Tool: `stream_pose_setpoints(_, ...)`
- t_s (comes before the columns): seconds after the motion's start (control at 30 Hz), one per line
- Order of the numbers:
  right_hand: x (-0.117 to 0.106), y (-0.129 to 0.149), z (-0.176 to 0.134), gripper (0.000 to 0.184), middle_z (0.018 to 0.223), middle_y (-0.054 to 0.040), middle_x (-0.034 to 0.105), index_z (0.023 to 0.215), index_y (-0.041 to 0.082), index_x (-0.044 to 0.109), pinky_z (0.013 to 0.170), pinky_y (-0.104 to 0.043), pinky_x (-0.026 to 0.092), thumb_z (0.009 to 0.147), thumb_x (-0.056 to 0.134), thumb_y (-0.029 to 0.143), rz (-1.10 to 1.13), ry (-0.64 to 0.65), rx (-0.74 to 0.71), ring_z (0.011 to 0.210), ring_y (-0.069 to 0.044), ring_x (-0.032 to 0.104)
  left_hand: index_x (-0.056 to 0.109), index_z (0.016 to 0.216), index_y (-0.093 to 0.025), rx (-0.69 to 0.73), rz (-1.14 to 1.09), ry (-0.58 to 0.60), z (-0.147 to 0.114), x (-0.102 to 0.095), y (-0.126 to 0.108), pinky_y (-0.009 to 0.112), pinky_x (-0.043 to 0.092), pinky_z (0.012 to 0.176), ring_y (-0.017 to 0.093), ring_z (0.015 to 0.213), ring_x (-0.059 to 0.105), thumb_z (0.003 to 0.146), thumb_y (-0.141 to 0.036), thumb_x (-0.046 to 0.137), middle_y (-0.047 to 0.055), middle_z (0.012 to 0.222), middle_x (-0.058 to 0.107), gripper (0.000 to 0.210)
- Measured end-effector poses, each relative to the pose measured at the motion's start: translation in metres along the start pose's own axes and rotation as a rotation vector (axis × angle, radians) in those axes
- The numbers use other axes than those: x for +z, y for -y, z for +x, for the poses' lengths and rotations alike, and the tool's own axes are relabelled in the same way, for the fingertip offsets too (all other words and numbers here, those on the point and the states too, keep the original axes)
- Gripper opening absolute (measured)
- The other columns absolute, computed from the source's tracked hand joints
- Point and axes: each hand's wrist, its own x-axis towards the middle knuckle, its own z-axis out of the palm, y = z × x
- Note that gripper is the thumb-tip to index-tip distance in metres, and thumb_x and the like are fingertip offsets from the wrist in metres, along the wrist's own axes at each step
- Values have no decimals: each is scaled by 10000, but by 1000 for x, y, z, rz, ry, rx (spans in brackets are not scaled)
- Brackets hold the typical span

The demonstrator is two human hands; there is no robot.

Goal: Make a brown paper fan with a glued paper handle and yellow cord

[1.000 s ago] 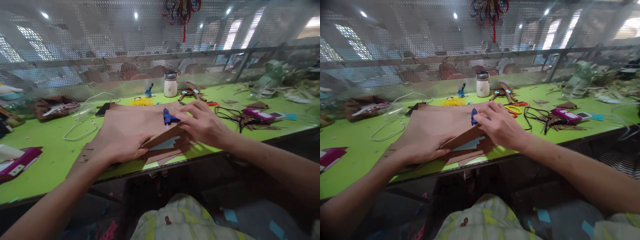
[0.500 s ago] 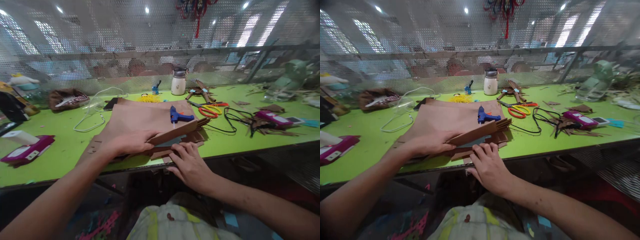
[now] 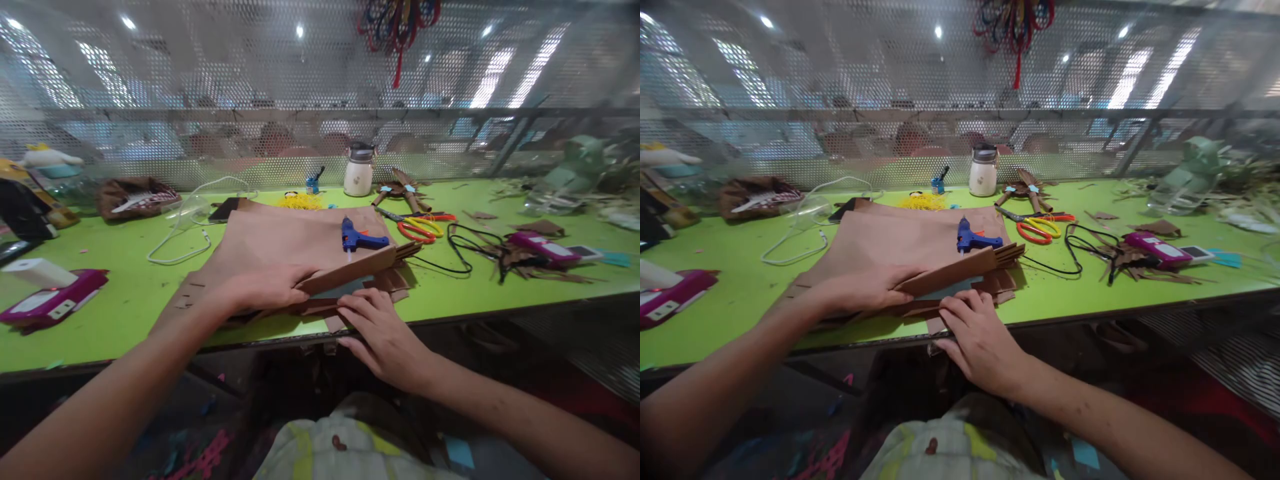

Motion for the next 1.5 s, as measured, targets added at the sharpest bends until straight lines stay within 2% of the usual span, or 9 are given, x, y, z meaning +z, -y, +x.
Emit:
stream_pose_setpoints(0.17,0,3,-2,428,1252,-170,534,1180,84,530,928,-547,334,864,512,373,-48,15,7,1087,-316,412,393,1335,-209,11,-18,-15,-2,-3,-5,327,376,963,229,1144,489,789,-299,457,51,1341,494,557)
stream_pose_setpoints(0.37,13,9,-15,415,1261,-147,536,1239,88,493,1018,-554,257,870,511,279,-80,-6,40,1155,-295,403,396,1339,-225,-20,3,-25,-1,-4,-6,325,372,968,232,1145,491,813,-336,444,36,1348,489,539)
stream_pose_setpoints(0.57,8,14,-21,413,1225,-170,539,1242,54,477,969,-519,366,866,509,223,-24,-73,74,1130,-297,407,400,1337,-228,-21,-19,-34,-2,-4,-5,344,365,980,239,1156,484,815,-340,438,35,1347,492,534)
stream_pose_setpoints(0.77,-16,-19,-28,243,1058,-137,605,1104,110,556,904,-460,437,883,486,183,-29,-138,86,1006,-244,494,398,1343,-237,-22,-4,-23,0,-3,-2,353,372,969,244,1140,491,804,-335,438,39,1336,501,549)
stream_pose_setpoints(0.87,-34,-39,-29,195,992,-139,608,1028,103,590,844,-430,453,884,482,176,-144,-74,90,937,-238,509,399,1343,-244,-18,-9,-26,1,-3,-2,355,382,955,246,1124,501,791,-321,445,38,1327,508,560)
stream_pose_setpoints(0.97,-45,-45,-19,186,913,-131,605,949,103,613,751,-376,453,897,449,175,-245,45,3,852,-225,511,411,1328,-253,-19,-34,-21,1,-4,-3,342,378,958,235,1123,500,779,-300,454,22,1323,509,553)
stream_pose_setpoints(1.2,-35,-28,15,109,828,-84,552,820,145,610,664,-336,387,832,507,111,-391,257,-149,781,-217,469,420,1314,-241,-36,-16,-3,1,-6,-10,315,386,934,219,1088,515,775,-309,453,18,1303,524,544)
stream_pose_setpoints(1.37,-36,-45,13,102,860,-100,556,815,133,615,709,-339,371,814,521,92,-429,228,-135,835,-228,465,388,1334,-245,-46,-32,19,2,-5,-5,317,394,920,223,1061,526,792,-379,455,23,1286,536,562)
stream_pose_setpoints(1.5,-41,-65,19,171,780,-87,552,727,136,609,689,-311,361,852,495,114,-455,120,-97,782,-202,468,393,1336,-223,-28,-43,-16,2,-6,-2,356,351,976,255,1138,475,820,-499,428,56,1334,493,586)
